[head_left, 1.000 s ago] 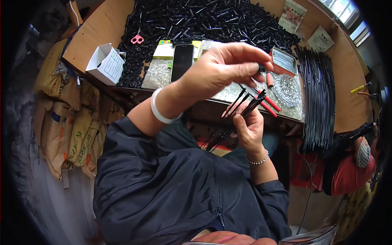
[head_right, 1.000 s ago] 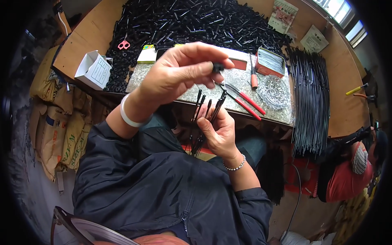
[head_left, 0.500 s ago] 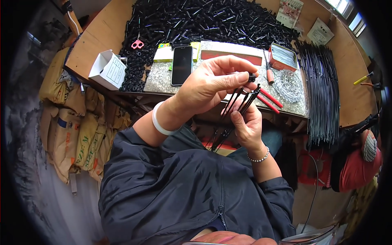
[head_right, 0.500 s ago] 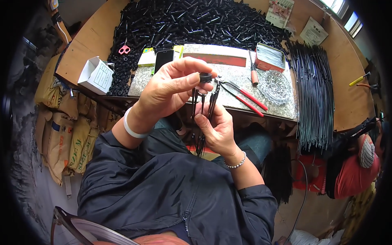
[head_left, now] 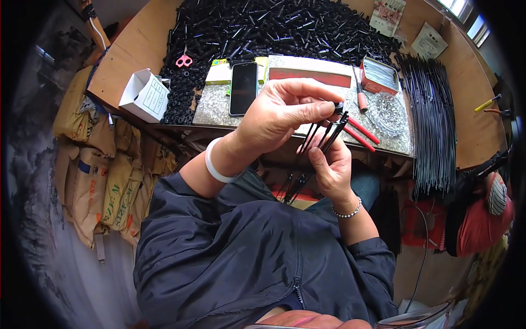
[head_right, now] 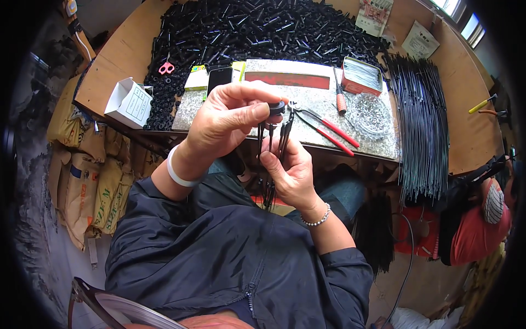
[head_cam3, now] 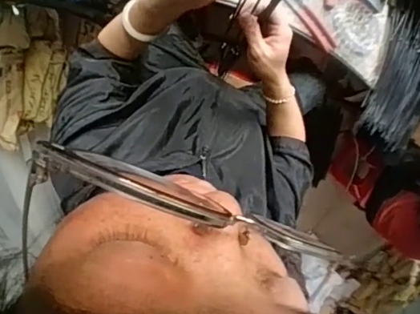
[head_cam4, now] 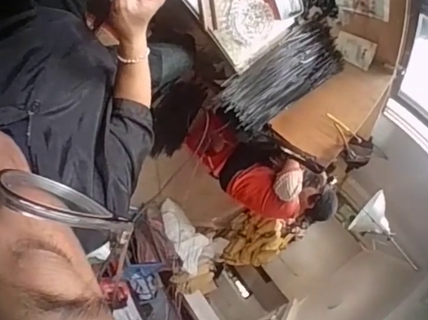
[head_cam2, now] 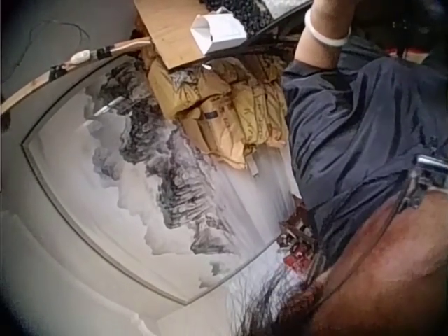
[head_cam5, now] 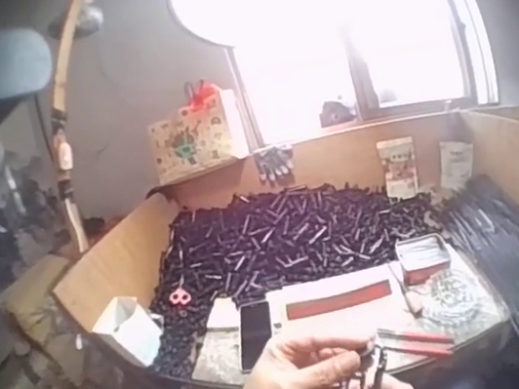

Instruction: Assembling a mechanical component by inserting black rods into a central hub using pliers and a hammer at a workbench.

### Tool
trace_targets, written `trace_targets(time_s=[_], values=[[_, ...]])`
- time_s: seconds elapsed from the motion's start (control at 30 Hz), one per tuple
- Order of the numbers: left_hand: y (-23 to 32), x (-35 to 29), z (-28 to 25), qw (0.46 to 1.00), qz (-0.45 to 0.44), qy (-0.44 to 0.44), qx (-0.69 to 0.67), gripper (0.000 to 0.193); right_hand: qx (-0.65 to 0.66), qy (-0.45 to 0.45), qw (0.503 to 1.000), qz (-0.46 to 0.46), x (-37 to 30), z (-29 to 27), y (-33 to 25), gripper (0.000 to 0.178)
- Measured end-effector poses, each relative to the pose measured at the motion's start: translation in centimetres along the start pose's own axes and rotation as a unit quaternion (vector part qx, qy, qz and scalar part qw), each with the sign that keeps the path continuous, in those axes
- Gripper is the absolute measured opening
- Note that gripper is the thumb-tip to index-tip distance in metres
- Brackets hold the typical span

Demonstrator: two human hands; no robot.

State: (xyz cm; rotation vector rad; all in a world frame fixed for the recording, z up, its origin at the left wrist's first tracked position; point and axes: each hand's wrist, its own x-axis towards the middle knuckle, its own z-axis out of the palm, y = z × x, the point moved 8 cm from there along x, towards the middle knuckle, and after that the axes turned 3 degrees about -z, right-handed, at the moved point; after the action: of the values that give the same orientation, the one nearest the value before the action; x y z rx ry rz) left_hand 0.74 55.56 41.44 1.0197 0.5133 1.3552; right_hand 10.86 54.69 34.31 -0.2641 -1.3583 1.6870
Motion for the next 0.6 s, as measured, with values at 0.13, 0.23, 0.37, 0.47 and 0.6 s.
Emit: trace_targets(time_s=[0.13,0.23,0.37,0.47,0.6], values=[[0.7,-0.5,0.6,0.994,0.04,-0.003,0.097,0.029,-0.012,-0.007,1.0,-0.024,0.3,0.1,-0.1,0.016],[1.6,-0.9,1.0,0.98,0.103,-0.012,0.168,0.031,-0.016,-0.012,1.0,-0.02,0.3,0.2,-0.2,0.017],[2.0,-0.8,1.4,0.979,0.099,-0.019,0.177,0.029,-0.023,-0.019,1.0,-0.007,0.2,0.0,0.2,0.026],[2.3,-1.1,1.3,0.971,0.089,-0.021,0.222,0.027,-0.034,-0.021,0.999,0.01,0.3,0.2,-1.0,0.039],[2.6,-1.1,1.8,0.968,0.088,-0.024,0.234,0.024,0.103,-0.01,0.994,-0.033,1.3,-0.5,-2.1,0.02]])
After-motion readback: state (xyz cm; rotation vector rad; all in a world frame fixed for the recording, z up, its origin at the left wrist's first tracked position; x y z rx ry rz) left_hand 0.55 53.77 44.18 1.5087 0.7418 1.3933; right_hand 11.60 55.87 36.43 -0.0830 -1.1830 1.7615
